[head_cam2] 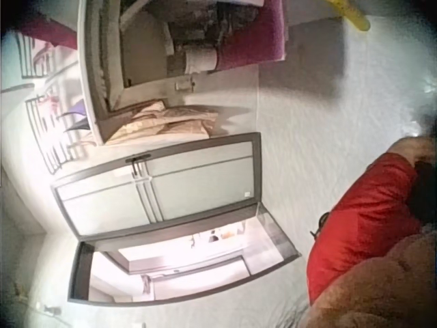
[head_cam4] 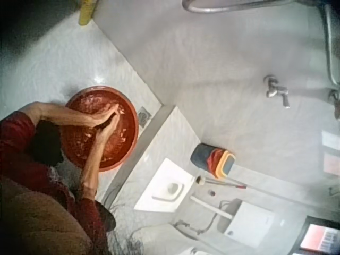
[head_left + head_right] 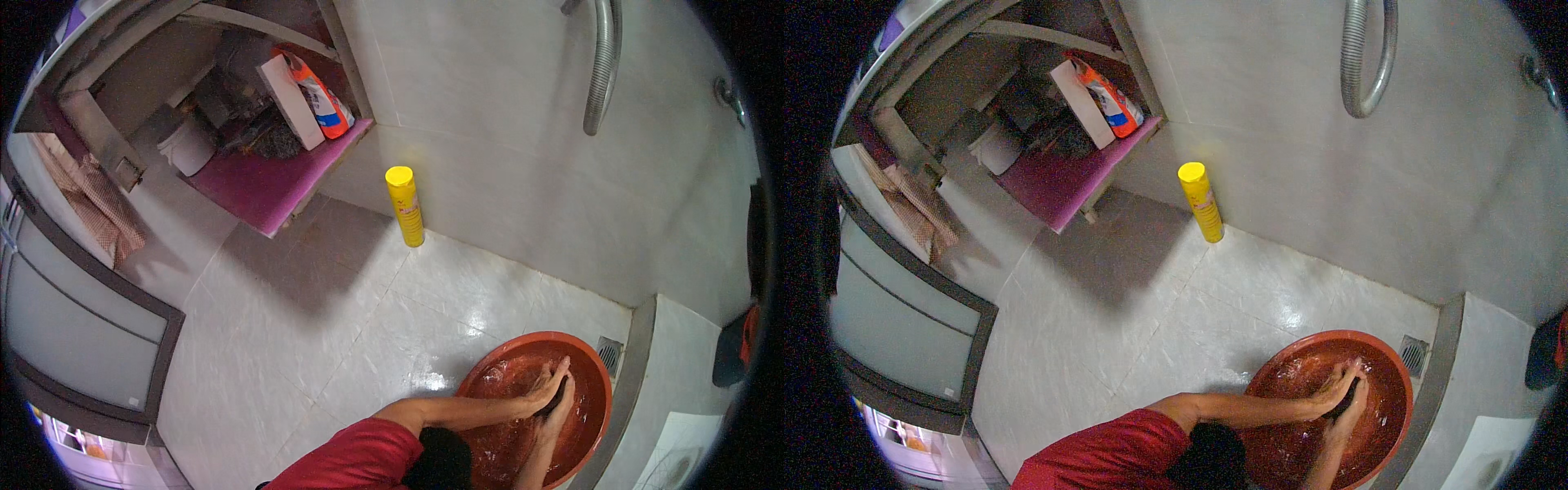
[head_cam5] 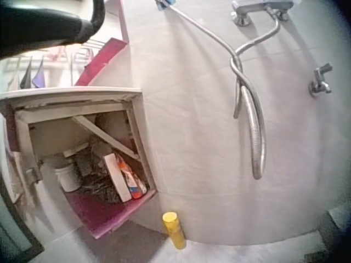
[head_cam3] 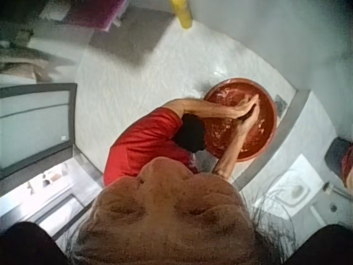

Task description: The person cleans a bathroom by wiping the wall and toilet seat with a cloth, pouring water from a basin into the toilet bowl, scrubbing the bowl with a brush, and wiping the floor. The person refills the basin with water from a tap and continues wiping the floor and the squat toilet area.

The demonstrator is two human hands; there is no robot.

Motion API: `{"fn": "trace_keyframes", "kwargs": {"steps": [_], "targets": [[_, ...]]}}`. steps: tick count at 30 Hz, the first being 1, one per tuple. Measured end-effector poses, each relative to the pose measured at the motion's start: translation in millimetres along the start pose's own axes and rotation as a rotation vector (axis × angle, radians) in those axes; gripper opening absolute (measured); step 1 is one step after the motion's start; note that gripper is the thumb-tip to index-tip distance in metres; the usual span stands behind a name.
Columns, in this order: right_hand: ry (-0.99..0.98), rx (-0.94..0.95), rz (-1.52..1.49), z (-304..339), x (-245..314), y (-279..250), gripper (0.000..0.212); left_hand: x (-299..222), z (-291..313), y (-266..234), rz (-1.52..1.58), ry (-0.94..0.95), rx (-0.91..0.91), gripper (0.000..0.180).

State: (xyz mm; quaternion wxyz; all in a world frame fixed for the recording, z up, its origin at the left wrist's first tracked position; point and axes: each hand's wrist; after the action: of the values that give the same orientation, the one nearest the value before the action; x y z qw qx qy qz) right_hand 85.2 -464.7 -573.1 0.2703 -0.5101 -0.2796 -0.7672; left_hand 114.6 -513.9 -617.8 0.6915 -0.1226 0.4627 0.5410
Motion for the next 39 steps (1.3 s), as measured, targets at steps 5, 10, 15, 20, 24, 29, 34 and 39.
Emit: {"fn": "trace_keyframes", "kwargs": {"steps": [5,10,15,20,24,29,34,39], "targets": [[-0.285,-0.151,0.468,21,-26,-16,0.027,11,5,1,-0.012,0.049,0.013,0.087],[-0.398,-0.202,0.614,30,-3,-5,0.015,-19,17,-22,0.833,-0.592,0.546,0.048],[-0.442,0.111,0.269,21,21,-15,0.02,-41,46,-26,0.438,-0.516,0.719,0.04],[-0.168,0.269,0.131,29,58,-9,0.025,-55,47,-33,0.212,-0.648,1.007,0.027],[-0.193,0.3,0.142,20,62,-16,0.029,-63,50,-20,0.072,-0.665,1.028,0.025],[-0.102,0.282,0.271,15,71,-9,0.017,-48,44,-14,-0.057,-0.618,0.968,0.018],[-0.075,0.299,0.406,12,62,-18,0.01,-37,46,-11,-0.176,-0.686,0.873,0.02],[-0.062,0.26,0.46,9,32,-24,0.009,-13,45,-17,-0.338,-0.605,0.716,0.024]]}}
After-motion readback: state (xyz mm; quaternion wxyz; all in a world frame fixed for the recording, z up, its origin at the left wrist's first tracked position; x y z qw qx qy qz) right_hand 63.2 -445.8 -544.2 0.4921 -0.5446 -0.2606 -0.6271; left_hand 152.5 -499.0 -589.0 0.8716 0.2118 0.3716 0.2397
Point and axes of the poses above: each hand's wrist, its own z-axis away from the middle knuckle, its own y-axis out of the palm, x = y × z, and after that the axes turned 12 degrees about z, right-handed
